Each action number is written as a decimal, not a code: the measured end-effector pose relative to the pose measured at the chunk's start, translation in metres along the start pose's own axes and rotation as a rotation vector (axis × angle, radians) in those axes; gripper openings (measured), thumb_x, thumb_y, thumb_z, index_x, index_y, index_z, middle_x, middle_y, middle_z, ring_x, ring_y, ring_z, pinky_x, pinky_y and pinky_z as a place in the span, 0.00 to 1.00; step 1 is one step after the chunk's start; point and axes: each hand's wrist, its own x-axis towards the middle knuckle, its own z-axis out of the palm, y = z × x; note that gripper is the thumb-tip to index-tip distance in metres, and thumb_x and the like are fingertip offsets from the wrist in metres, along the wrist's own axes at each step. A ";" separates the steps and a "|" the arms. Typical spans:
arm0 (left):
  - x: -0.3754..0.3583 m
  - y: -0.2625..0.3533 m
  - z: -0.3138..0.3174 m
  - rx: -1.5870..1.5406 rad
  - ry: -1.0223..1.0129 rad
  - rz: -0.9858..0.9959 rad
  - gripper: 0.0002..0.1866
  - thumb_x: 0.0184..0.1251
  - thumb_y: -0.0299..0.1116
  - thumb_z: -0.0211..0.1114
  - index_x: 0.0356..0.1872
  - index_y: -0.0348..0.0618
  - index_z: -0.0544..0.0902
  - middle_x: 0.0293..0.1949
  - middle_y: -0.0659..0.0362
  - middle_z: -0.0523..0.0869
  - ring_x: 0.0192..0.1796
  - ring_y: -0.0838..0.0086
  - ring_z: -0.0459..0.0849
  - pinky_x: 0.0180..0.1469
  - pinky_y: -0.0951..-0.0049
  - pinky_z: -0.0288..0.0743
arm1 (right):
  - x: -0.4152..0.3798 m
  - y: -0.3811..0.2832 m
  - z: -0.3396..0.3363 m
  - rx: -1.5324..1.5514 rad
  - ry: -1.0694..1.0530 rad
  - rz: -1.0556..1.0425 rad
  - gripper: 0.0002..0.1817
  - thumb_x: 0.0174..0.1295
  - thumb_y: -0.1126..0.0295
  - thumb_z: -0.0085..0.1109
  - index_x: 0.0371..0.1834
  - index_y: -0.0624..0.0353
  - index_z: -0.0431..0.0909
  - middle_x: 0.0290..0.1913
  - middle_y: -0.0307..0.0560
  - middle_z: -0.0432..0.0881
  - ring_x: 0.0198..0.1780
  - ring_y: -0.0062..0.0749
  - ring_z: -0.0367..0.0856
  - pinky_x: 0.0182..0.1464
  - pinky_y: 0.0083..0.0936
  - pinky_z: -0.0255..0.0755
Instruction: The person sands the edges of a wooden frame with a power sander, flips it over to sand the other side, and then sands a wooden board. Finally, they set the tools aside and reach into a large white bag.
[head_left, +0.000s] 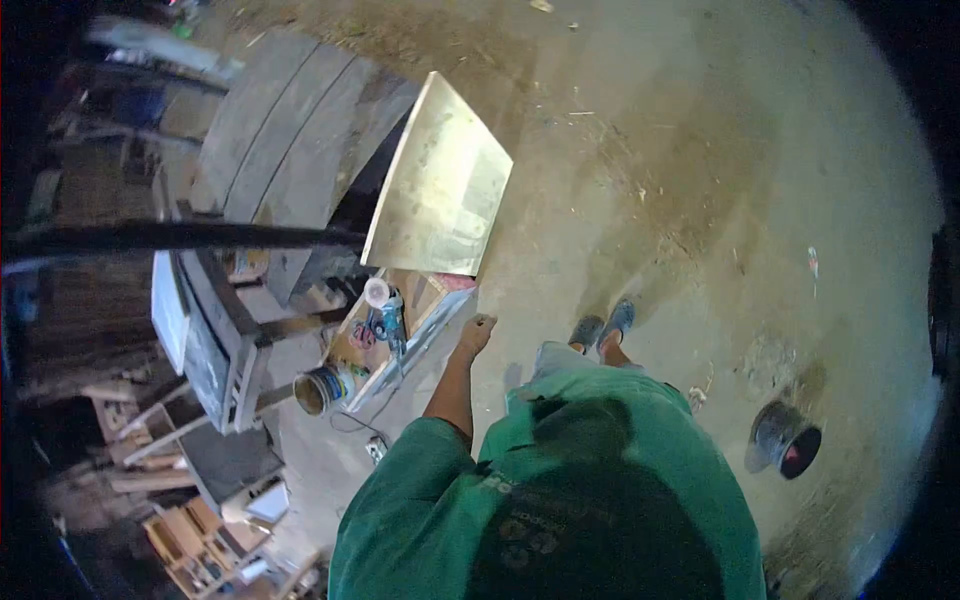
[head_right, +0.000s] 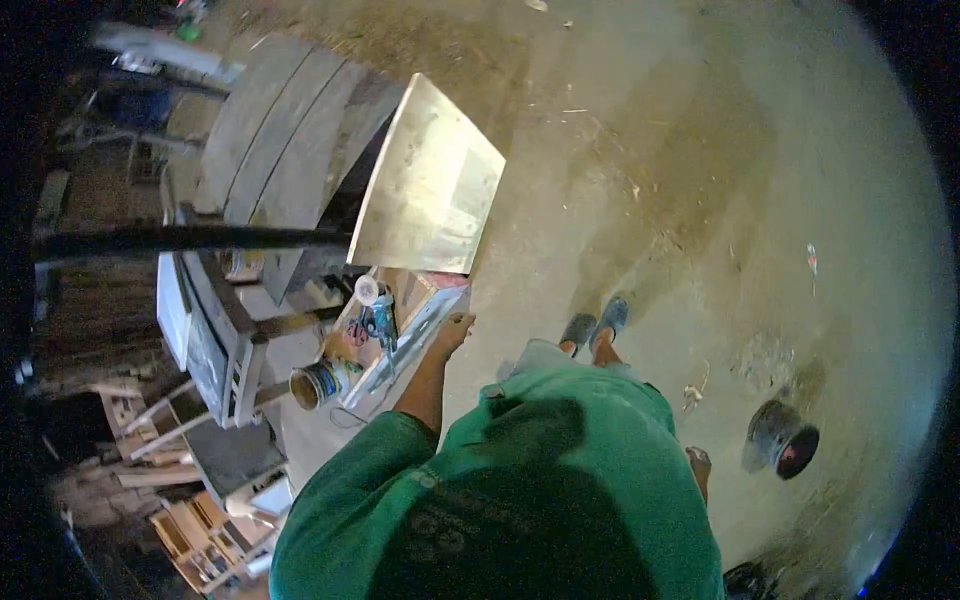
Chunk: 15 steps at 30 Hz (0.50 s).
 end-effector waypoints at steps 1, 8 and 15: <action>-0.005 0.002 -0.001 -0.043 0.058 0.100 0.25 0.61 0.52 0.60 0.40 0.36 0.80 0.33 0.56 0.82 0.32 0.71 0.80 0.35 0.71 0.74 | 0.030 0.008 -0.001 -0.069 -0.070 -0.046 0.09 0.62 0.67 0.55 0.42 0.55 0.79 0.39 0.47 0.81 0.39 0.35 0.80 0.43 0.32 0.76; -0.049 0.017 -0.033 -0.004 0.221 0.150 0.20 0.63 0.45 0.60 0.41 0.34 0.81 0.34 0.56 0.83 0.35 0.72 0.80 0.38 0.70 0.75 | 0.322 -0.007 -0.065 1.075 -0.440 0.638 0.18 0.56 0.61 0.60 0.46 0.59 0.76 0.35 0.50 0.81 0.30 0.35 0.81 0.29 0.30 0.75; -0.068 -0.088 -0.034 -0.413 0.347 -0.207 0.23 0.60 0.53 0.59 0.37 0.40 0.81 0.31 0.54 0.83 0.31 0.69 0.81 0.34 0.67 0.75 | 0.614 -0.283 -0.144 0.529 -0.324 0.084 0.22 0.52 0.64 0.64 0.47 0.66 0.75 0.35 0.53 0.81 0.33 0.36 0.80 0.39 0.31 0.75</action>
